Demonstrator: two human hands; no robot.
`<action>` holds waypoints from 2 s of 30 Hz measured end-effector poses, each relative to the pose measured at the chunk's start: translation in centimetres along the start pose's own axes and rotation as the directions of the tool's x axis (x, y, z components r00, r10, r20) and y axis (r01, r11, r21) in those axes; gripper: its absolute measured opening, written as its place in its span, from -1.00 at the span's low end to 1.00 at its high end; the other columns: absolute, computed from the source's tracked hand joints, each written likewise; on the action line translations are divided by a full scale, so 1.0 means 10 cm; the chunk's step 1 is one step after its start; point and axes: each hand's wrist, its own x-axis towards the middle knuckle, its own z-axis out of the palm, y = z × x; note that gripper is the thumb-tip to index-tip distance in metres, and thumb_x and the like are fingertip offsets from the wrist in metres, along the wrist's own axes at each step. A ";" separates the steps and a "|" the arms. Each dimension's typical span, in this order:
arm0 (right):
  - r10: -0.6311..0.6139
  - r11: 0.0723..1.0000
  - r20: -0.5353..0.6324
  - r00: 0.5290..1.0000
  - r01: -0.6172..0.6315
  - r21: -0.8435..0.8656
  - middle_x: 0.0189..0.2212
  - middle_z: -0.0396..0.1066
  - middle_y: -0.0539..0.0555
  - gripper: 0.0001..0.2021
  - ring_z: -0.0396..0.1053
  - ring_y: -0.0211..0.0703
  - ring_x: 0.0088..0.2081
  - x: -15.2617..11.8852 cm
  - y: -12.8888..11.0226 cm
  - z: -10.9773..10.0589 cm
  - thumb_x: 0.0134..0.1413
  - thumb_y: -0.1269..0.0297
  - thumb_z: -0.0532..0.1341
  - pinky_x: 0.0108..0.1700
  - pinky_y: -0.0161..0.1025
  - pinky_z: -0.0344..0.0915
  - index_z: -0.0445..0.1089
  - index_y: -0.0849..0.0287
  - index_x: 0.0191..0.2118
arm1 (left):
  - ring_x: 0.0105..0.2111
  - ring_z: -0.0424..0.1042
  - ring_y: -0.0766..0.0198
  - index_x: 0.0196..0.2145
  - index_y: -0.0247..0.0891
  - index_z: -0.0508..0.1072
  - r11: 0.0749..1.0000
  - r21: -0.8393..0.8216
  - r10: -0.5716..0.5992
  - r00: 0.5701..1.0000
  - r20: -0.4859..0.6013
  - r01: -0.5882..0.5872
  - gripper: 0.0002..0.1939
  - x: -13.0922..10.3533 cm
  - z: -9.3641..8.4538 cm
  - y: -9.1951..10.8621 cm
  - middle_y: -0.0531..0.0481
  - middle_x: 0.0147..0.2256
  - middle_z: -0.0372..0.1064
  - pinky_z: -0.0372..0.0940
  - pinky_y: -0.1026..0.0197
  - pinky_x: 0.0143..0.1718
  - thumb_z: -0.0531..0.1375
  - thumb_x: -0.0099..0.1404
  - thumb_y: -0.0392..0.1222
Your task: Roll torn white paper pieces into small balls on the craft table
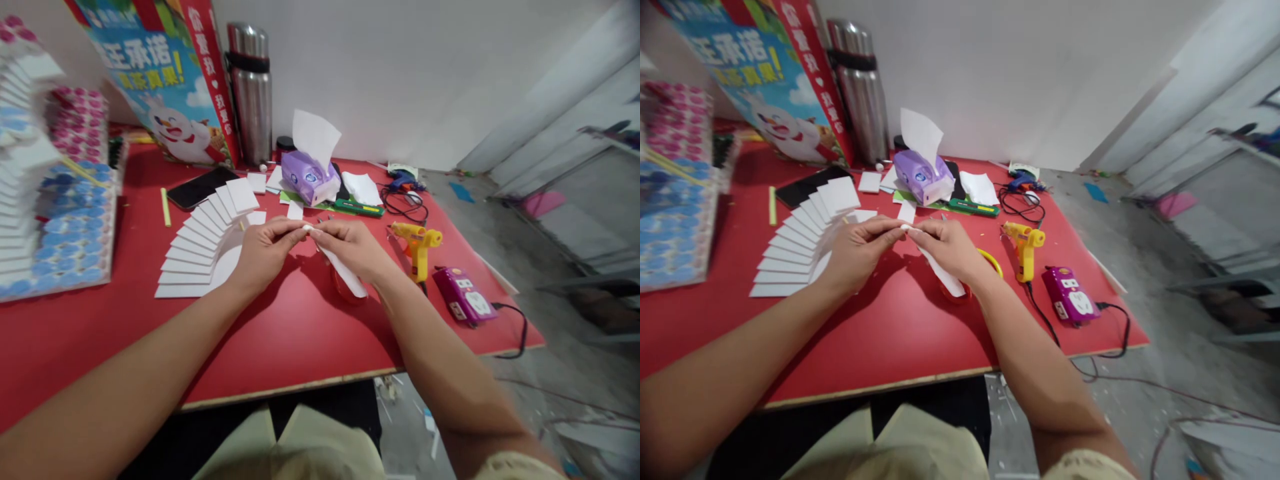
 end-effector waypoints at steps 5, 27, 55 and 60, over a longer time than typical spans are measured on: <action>-0.258 0.878 -0.205 0.944 0.140 -0.458 -0.58 0.36 0.00 -0.69 0.21 -0.26 -0.50 -0.03 0.01 0.09 0.27 0.12 0.24 -0.43 -0.26 0.04 0.47 0.19 -0.45 | -0.29 0.51 0.21 -0.25 -0.22 0.69 0.994 -0.061 -0.100 0.990 -0.096 0.095 -0.83 -0.01 0.04 -0.05 -0.02 -0.33 0.60 0.40 0.14 -0.14 0.39 0.22 -0.12; -0.352 0.837 -0.068 0.933 0.281 -0.470 -0.50 0.46 0.03 -0.74 0.30 -0.22 -0.45 -0.05 0.02 0.00 0.28 0.19 0.23 -0.34 -0.24 0.16 0.52 0.17 -0.40 | -0.27 0.51 0.23 -0.25 -0.16 0.70 0.980 0.114 0.158 0.987 0.030 -0.160 -0.91 -0.05 0.01 0.03 -0.04 -0.30 0.56 0.40 0.20 -0.20 0.36 0.29 -0.20; 0.196 0.537 0.551 0.811 -0.559 0.632 -0.45 0.50 0.09 -0.55 0.51 -0.14 -0.41 0.05 -0.01 -0.08 0.51 0.12 -0.13 -0.13 0.11 0.56 0.39 0.25 -0.23 | -0.14 0.50 0.19 -0.13 -0.16 0.66 0.877 0.187 0.402 0.889 0.218 -0.442 -0.81 0.06 -0.11 -0.02 -0.06 -0.17 0.57 0.34 0.12 -0.04 0.25 0.39 -0.30; 0.115 0.604 0.495 0.861 -0.456 0.654 -0.47 0.38 -0.05 -0.85 0.34 -0.31 -0.47 0.01 0.02 -0.07 0.37 0.26 0.21 -0.18 0.04 0.60 0.40 0.23 -0.21 | -0.16 0.50 0.19 -0.12 -0.13 0.67 0.894 0.199 0.363 0.908 0.208 -0.402 -0.82 0.05 -0.10 -0.02 -0.06 -0.18 0.59 0.34 0.13 -0.08 0.25 0.40 -0.26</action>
